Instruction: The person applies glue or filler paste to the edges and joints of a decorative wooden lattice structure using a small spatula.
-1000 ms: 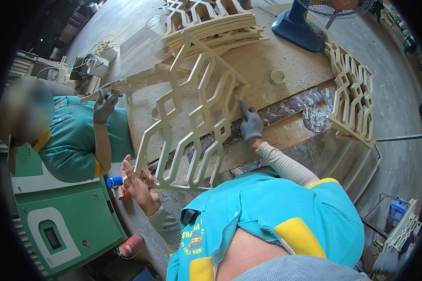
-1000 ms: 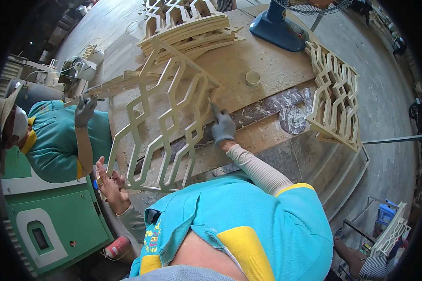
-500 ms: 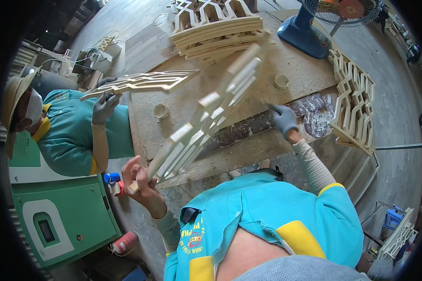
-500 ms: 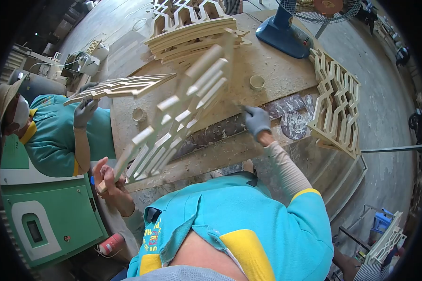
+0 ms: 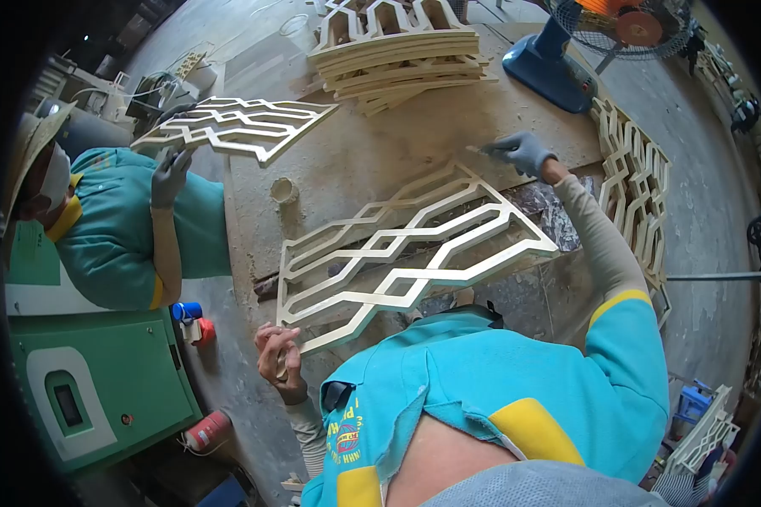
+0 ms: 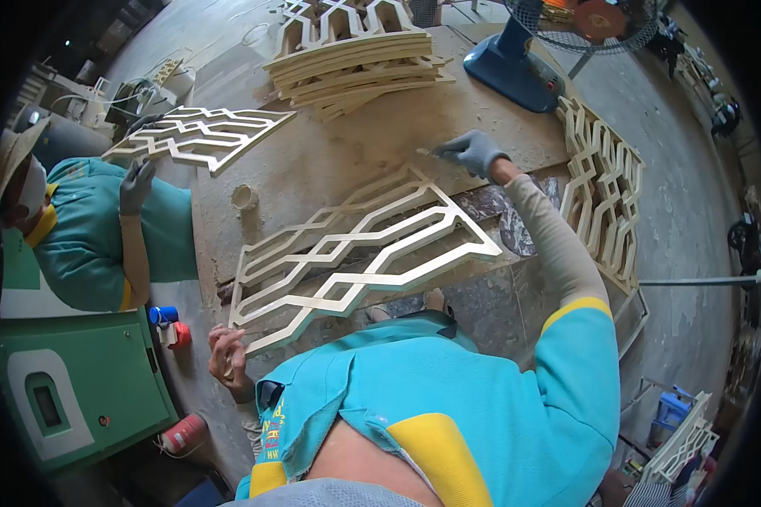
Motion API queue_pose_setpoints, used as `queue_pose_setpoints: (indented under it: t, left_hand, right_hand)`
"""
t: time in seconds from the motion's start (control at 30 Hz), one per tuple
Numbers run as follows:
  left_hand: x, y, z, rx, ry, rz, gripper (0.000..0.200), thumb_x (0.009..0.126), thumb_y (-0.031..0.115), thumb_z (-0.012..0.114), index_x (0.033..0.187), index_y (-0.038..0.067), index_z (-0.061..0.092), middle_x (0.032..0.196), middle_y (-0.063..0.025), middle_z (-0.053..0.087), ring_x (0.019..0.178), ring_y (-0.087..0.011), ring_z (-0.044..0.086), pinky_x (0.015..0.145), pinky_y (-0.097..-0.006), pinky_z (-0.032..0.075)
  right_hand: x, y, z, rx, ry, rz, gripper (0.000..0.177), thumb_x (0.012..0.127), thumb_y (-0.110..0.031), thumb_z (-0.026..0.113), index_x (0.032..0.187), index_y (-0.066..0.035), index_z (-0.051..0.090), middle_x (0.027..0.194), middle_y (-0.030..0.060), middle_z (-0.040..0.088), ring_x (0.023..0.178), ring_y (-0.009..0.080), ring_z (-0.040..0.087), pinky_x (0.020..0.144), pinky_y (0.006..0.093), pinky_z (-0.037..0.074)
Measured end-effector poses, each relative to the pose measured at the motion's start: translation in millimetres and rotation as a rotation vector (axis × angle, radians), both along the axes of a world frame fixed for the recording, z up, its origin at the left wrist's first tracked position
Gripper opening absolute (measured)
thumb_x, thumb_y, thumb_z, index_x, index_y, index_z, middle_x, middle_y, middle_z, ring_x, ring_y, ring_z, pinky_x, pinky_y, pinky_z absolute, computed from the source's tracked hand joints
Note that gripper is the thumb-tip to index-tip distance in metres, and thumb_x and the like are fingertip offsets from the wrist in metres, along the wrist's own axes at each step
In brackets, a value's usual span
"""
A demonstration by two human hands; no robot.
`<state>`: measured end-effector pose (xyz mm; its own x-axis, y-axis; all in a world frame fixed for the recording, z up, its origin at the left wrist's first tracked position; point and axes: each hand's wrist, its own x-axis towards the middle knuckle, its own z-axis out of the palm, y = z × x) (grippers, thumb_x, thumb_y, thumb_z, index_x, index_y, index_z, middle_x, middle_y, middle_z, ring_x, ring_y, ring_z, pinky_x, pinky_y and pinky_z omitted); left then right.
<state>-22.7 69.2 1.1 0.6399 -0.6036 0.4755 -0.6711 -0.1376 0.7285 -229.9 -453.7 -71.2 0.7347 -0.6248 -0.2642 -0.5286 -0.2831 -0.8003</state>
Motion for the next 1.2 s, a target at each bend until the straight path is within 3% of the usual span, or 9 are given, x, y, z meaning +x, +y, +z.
queue_pose_setpoints:
  t: [0.07,0.27,0.67,0.77,0.97,1.03,1.13,1.2]
  left_hand:
    - [-5.4,8.2,-7.6,0.025,0.049,0.016,0.027,0.074,0.015,0.06,0.095,0.002,0.071,0.069,-0.0077,0.056,0.087,-0.0254,0.056,0.097,-0.0477,0.041]
    - [-21.1,12.3,-11.9,0.053,0.224,0.147,0.025,0.077,0.009,0.057,0.097,0.002,0.071,0.079,-0.0119,0.062,0.098,-0.028,0.057,0.096,-0.0425,0.042]
    - [-11.7,5.5,-15.7,-0.024,0.204,0.171,0.027,0.074,0.01,0.056,0.095,0.0,0.071,0.085,-0.0119,0.065,0.09,-0.0234,0.055,0.091,-0.0373,0.044]
    - [-9.0,5.6,-14.1,-0.028,0.197,0.176,0.027,0.074,0.01,0.056,0.094,-0.001,0.071,0.083,-0.0119,0.065,0.088,-0.023,0.055,0.088,-0.0358,0.045]
    - [-1.1,-18.4,19.1,-0.087,0.205,0.247,0.026,0.08,0.008,0.052,0.094,-0.003,0.071,0.083,-0.0099,0.066,0.076,-0.0171,0.057,0.075,-0.0289,0.046]
    - [1.2,-36.6,37.8,-0.142,0.241,0.348,0.025,0.083,0.008,0.051,0.094,-0.003,0.071,0.083,-0.0083,0.066,0.066,-0.0126,0.055,0.065,-0.0244,0.045]
    - [18.0,-61.5,60.9,-0.186,0.157,0.395,0.024,0.086,0.008,0.05,0.094,-0.002,0.07,0.085,-0.0045,0.067,0.055,-0.0042,0.047,0.048,-0.0188,0.036]
    - [33.6,-79.3,64.0,-0.274,0.168,0.431,0.024,0.086,0.007,0.049,0.095,-0.001,0.07,0.069,0.0015,0.053,0.049,-0.0013,0.039,0.042,-0.0181,0.03]
  right_hand:
    - [22.4,-0.8,-1.4,0.009,0.105,0.106,0.025,0.087,-0.022,0.07,0.111,-0.017,0.074,0.077,-0.0001,0.068,0.051,0.0082,0.049,0.047,0.0263,0.042]
    - [65.1,0.0,-13.4,-0.099,0.263,0.354,0.024,0.087,-0.024,0.068,0.108,-0.018,0.075,0.076,0.003,0.062,0.051,0.0109,0.049,0.048,0.0285,0.043]
    - [86.7,-13.5,-44.6,-0.128,0.112,0.679,0.024,0.086,-0.02,0.068,0.109,-0.019,0.075,0.075,0.0019,0.054,0.058,0.0107,0.049,0.051,0.0275,0.04]
    - [84.8,-11.4,-21.4,0.072,0.201,0.632,0.025,0.087,-0.021,0.067,0.11,-0.015,0.074,0.075,0.0015,0.057,0.061,0.009,0.051,0.052,0.0261,0.041]
    - [54.8,-23.7,-9.7,0.305,-0.078,0.05,0.036,0.086,-0.021,0.069,0.119,-0.006,0.069,0.074,0.0021,0.064,0.052,0.0082,0.054,0.045,0.0244,0.042]
    - [37.7,-25.4,-12.6,0.15,-0.29,-0.042,0.036,0.086,-0.019,0.069,0.12,-0.005,0.068,0.076,0.0034,0.066,0.049,0.0086,0.054,0.043,0.0242,0.042]
    - [3.4,-13.9,12.4,0.151,-0.31,-0.231,0.035,0.087,-0.016,0.07,0.119,-0.004,0.068,0.083,0.0062,0.07,0.049,0.009,0.056,0.042,0.0232,0.044]
    - [-16.8,6.1,23.7,0.164,-0.246,-0.351,0.033,0.087,-0.014,0.07,0.118,-0.003,0.068,0.087,0.0077,0.071,0.05,0.0092,0.058,0.042,0.0224,0.045]
